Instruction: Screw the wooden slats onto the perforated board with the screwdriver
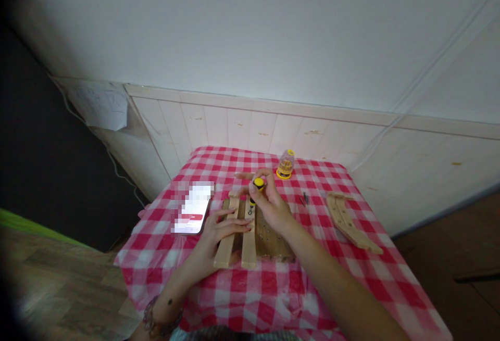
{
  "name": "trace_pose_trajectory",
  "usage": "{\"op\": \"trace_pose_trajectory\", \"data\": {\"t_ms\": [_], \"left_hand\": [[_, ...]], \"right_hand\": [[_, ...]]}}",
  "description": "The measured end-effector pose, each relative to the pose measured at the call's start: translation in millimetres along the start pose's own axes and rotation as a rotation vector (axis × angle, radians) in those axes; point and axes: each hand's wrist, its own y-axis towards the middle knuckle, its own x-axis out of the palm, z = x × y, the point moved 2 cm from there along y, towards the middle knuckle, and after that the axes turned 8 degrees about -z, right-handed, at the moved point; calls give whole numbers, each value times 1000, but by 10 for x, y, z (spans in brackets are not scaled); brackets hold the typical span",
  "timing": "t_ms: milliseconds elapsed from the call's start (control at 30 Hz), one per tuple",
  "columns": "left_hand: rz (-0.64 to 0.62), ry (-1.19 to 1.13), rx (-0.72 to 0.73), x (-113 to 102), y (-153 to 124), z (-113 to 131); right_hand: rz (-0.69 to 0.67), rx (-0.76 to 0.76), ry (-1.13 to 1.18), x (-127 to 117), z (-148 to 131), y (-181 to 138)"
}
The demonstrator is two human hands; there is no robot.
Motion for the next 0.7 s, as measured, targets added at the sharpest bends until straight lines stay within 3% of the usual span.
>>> {"op": "trace_pose_trajectory", "data": {"t_ms": [167, 400, 500, 700], "left_hand": [[-2, -9, 12, -11, 2, 5], [-23, 2, -26, -27, 20, 45], [-11, 7, -42, -16, 17, 38], [32, 10, -1, 12, 12, 25]], "right_hand": [[45, -13, -10, 18, -22, 66], [-59, 62, 65, 91, -15, 52], [-85, 6, -98, 1, -37, 3], [-287, -138, -451, -163, -233, -44]]}}
